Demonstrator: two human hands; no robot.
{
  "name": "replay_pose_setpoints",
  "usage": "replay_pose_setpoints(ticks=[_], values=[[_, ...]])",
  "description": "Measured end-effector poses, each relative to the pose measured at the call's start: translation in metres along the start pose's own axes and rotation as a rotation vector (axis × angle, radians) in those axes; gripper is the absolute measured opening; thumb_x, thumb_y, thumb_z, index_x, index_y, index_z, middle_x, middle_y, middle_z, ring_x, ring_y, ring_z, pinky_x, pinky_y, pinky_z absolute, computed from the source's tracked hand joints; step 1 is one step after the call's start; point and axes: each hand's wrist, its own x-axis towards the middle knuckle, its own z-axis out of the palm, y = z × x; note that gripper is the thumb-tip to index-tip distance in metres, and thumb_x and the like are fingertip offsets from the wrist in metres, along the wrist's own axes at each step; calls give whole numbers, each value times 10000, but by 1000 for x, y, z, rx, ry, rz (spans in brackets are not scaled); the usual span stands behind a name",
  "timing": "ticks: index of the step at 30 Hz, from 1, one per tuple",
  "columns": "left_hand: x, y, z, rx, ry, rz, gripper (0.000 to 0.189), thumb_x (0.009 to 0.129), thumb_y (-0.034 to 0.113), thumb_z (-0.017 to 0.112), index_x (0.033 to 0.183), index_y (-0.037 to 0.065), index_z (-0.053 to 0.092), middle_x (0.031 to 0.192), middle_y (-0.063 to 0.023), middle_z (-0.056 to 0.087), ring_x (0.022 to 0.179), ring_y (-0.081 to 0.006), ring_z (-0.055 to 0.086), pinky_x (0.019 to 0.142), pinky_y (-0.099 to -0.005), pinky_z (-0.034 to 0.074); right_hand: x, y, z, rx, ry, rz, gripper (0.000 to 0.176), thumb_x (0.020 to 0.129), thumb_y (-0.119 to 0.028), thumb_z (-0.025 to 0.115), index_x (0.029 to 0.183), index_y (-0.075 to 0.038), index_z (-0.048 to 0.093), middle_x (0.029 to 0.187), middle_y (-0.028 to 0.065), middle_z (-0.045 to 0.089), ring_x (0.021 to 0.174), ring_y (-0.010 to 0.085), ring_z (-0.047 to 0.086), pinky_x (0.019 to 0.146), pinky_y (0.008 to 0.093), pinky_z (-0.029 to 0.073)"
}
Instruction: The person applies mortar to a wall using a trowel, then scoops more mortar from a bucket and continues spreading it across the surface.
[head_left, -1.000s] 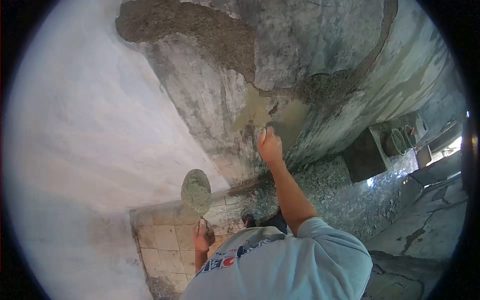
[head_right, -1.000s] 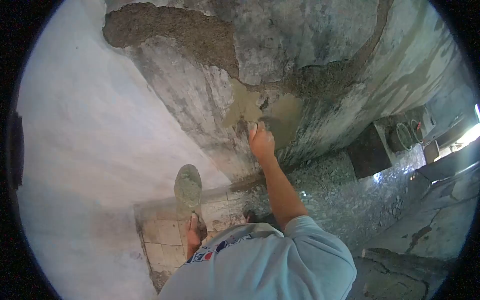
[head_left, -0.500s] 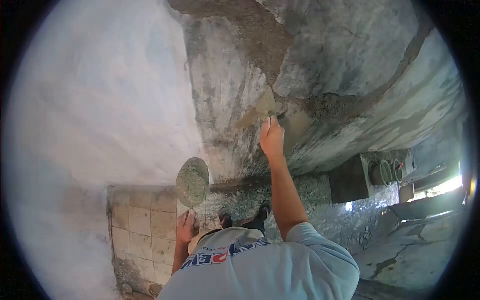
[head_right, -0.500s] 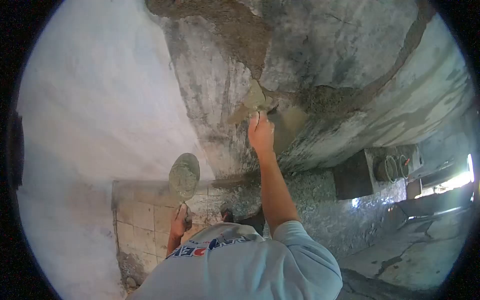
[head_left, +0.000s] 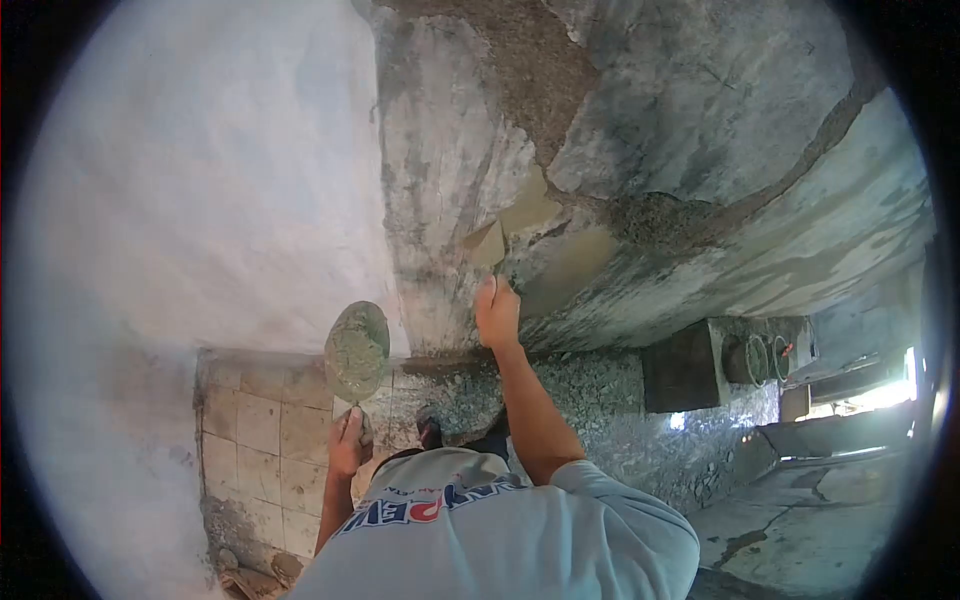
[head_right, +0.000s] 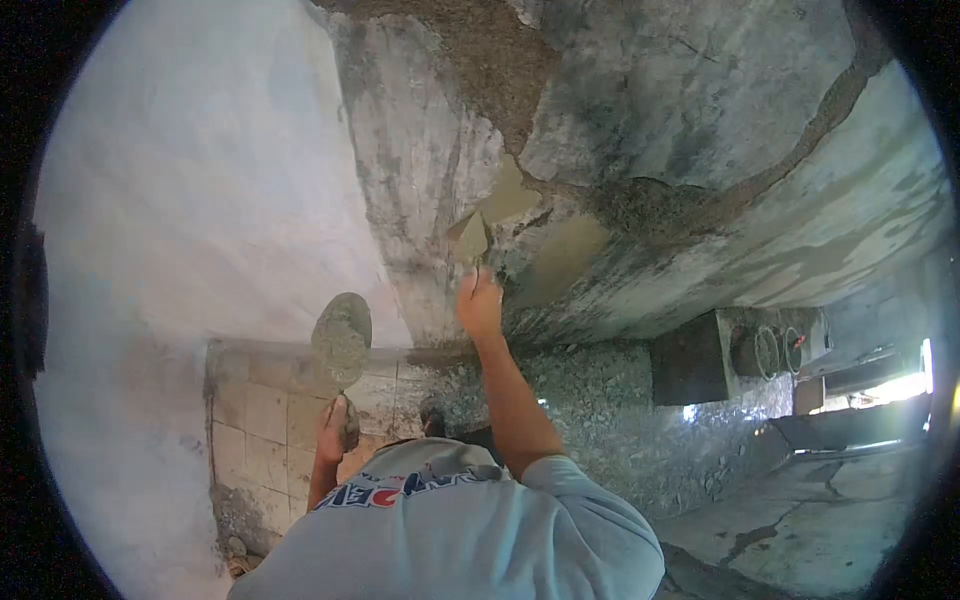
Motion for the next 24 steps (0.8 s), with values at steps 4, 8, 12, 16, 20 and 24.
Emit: replay_pose_setpoints(ticks=[4,8,12,16,20,24], values=[[4,3,10,47,6,33,364,1070,368,488,803,121,488,576,25,435,403,-78,361,373,-267,271,4,13,-20,63,134,-13,367,1046,-259,430,922,55,574,727,253,610,644,440,601,638,527,467],[36,-80,-31,423,43,339,360,1067,350,496,803,104,492,582,20,445,417,-80,371,380,-269,276,36,-11,-33,121,204,56,365,1052,-244,425,917,59,576,722,268,608,637,461,600,603,522,465],[-3,0,19,21,9,-31,363,1059,333,505,798,80,504,583,18,454,427,-86,377,384,-282,277,37,-17,-7,-95,164,-28,350,1054,-254,437,978,57,579,749,278,621,680,506,599,633,542,488],[-1,-6,12,48,22,3,368,1054,313,509,768,81,492,579,25,430,425,-83,367,385,-287,269,7,17,23,-219,32,79,359,1054,-260,438,1108,65,579,833,312,649,768,524,621,699,584,500],[3,-6,11,124,21,26,371,1045,298,521,751,74,487,591,17,422,459,-91,402,415,-287,305,-35,44,16,-296,-35,174,395,1063,-276,432,1108,93,567,829,304,669,760,487,656,678,559,514],[22,-25,0,314,-7,198,337,1047,300,523,800,71,517,639,13,457,537,-88,453,478,-278,356,-83,62,-13,-60,-78,340,442,1046,-333,482,1184,73,592,803,221,671,713,399,657,667,513,509]])
